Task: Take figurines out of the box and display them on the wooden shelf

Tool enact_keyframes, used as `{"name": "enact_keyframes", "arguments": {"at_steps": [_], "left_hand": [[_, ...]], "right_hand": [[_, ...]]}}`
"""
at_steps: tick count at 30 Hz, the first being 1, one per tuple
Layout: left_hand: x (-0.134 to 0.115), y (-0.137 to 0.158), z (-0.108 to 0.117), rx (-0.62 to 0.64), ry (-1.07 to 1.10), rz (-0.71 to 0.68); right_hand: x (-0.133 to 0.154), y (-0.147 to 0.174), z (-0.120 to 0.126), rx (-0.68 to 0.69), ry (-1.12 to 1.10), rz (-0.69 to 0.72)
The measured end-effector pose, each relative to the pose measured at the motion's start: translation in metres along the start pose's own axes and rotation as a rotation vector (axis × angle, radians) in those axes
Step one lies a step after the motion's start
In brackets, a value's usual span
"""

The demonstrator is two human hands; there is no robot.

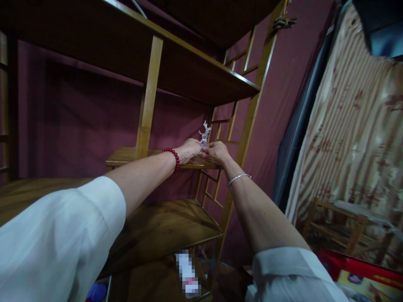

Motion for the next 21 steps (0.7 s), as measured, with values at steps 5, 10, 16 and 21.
{"name": "enact_keyframes", "arguments": {"at_steps": [5, 10, 16, 21], "left_hand": [[0.001, 0.0, -0.001, -0.001, -0.027, -0.009], [-0.003, 0.007, -0.001, 0.017, -0.024, 0.008], [-0.004, 0.008, 0.002, -0.015, -0.009, 0.021], [-0.004, 0.008, 0.0, 0.024, 0.0, -0.002]], "right_hand": [[-0.004, -0.005, -0.004, -0.007, -0.011, 0.009], [-0.005, -0.008, -0.006, -0.01, 0.025, 0.062], [0.0, -0.007, -0.003, -0.045, 0.177, 0.153], [0.002, -0.005, 0.0, -0.061, 0.23, 0.185]]}}
Point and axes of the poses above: each hand's wrist, its own y-axis away from the middle knuckle, its own z-axis out of the back of the hand, x = y × z, the point moved 6 cm from there along -y, towards the middle knuckle, and after that the axes turned 12 degrees about -x, right-handed, at the moved point
